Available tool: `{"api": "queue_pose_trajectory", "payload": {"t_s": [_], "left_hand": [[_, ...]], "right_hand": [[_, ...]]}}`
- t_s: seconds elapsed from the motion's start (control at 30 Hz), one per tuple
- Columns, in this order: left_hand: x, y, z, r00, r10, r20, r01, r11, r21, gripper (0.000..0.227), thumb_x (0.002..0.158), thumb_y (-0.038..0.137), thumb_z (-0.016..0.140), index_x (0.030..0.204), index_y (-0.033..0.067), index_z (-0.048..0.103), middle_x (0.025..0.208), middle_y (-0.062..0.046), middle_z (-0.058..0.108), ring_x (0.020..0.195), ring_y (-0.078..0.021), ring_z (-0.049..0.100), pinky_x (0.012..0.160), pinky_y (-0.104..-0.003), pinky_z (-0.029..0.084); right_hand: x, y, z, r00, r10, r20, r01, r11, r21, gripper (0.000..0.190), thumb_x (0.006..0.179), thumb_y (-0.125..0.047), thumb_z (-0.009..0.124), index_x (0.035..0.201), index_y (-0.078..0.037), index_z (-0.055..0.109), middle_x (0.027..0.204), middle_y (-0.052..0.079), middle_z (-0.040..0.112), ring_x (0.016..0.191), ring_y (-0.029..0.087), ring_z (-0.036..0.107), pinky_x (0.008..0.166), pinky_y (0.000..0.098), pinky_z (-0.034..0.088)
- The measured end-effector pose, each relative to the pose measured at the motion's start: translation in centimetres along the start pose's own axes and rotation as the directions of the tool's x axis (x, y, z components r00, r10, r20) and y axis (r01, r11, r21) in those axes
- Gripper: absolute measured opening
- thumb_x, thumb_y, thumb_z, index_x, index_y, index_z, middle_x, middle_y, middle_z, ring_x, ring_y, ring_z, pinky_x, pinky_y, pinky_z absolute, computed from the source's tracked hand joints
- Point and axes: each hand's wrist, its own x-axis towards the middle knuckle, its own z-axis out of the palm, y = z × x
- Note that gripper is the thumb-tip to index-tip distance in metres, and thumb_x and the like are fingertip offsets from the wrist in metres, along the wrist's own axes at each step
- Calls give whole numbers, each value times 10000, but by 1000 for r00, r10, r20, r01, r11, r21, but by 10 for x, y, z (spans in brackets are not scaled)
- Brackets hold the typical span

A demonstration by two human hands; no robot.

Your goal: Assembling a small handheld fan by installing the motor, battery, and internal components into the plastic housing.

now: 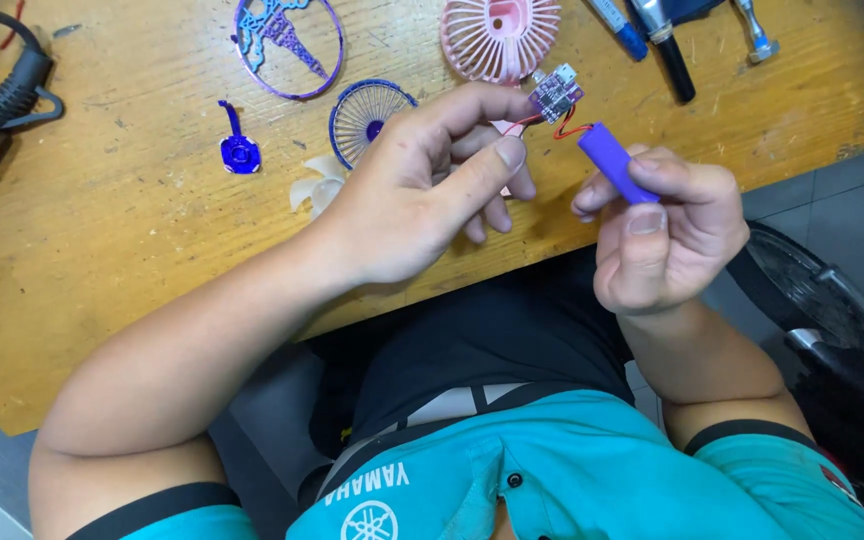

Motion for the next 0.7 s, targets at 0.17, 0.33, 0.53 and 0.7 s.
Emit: {"api": "queue_pose_trajectory", "payload": {"t_s": [0.17,0.33,0.53,0.7], "left_hand": [[1,-3,-1,1000,2,-14,-2,1000,23,416,1165,334,595,1512,105,616,1084,-99,810,848,-145,799,657,-256,684],[-1,-5,0,999,53,-8,-53,994,-99,368,1161,295,675,1427,163,457,1055,-80,715,919,-175,812,687,-272,684],[1,-8,1,995,100,-12,-101,993,-61,224,1129,343,642,1124,119,632,1267,-175,788,1023,-206,872,708,-268,725],[2,-7,2,999,-21,-29,13,966,-259,322,1095,437,667,1132,118,692,1007,-83,750,1067,-173,831,832,-296,759]], "right_hand": [[-5,-11,-4,996,92,8,-93,994,51,239,1221,-229,597,1364,-43,555,941,251,645,807,340,706,736,416,650],[2,-15,4,1000,-4,18,4,1000,6,169,1198,-179,598,1324,-68,581,978,238,638,870,314,682,713,378,631],[5,-21,0,986,-134,101,152,966,-208,167,1217,-91,589,1375,-37,608,1089,294,649,875,326,682,742,388,653],[4,-30,-2,855,-262,448,472,751,-463,188,1182,16,734,1366,13,773,1207,315,679,969,437,663,867,514,582]]}}
